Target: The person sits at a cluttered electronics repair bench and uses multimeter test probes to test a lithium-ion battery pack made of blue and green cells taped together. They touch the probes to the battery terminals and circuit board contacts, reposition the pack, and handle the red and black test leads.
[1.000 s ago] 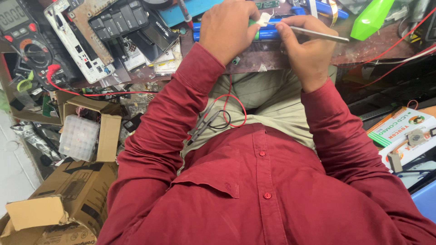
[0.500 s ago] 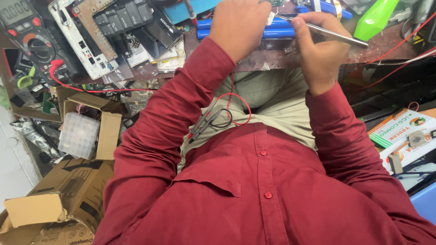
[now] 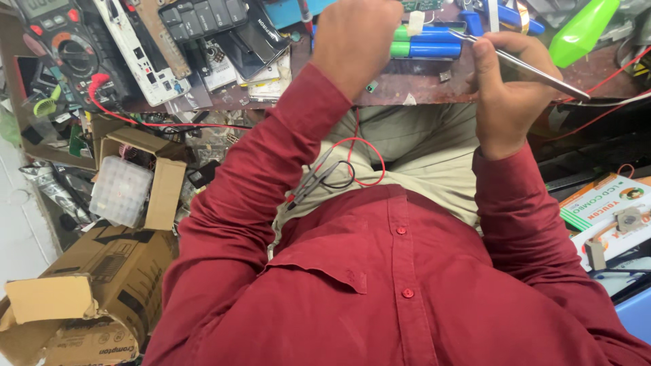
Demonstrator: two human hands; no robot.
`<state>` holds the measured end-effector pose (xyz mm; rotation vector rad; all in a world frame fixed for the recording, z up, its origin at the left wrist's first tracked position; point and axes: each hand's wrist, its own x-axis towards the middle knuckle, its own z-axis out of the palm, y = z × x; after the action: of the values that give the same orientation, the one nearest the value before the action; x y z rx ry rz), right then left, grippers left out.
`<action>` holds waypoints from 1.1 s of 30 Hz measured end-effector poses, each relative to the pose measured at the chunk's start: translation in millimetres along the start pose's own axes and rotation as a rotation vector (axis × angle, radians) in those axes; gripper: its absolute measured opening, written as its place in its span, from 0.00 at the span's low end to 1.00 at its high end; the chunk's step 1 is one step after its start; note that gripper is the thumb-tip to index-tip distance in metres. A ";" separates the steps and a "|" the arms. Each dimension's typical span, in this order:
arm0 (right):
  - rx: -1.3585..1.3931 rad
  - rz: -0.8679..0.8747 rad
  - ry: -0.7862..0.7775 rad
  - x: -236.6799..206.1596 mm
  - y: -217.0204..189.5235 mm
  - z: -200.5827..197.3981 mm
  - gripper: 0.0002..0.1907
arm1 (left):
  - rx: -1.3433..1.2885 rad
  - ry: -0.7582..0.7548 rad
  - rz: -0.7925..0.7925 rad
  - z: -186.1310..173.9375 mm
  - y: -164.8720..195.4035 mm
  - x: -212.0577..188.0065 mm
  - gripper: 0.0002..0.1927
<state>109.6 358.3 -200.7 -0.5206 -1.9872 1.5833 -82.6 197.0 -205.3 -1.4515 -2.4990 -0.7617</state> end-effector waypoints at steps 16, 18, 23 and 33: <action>0.050 0.107 0.103 -23.4 -0.5 -14.3 0.11 | 0.023 0.277 -0.441 -28.7 -59.5 -44.1 0.15; 0.039 0.083 0.035 -26.6 -3.4 -5.7 0.10 | -0.024 0.274 -0.455 -22.3 -58.4 -47.5 0.13; -0.254 -0.236 -0.291 -20.8 -4.0 33.0 0.06 | -0.175 0.267 -0.511 -14.6 -48.4 -52.5 0.10; -0.609 -0.541 -0.359 8.1 3.5 67.7 0.11 | -0.263 0.213 -0.407 -29.4 -39.1 -58.0 0.10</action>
<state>60.7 312.4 -213.7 0.1139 -2.5992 0.7664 -89.1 122.1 -215.5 -0.8630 -2.6262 -1.2812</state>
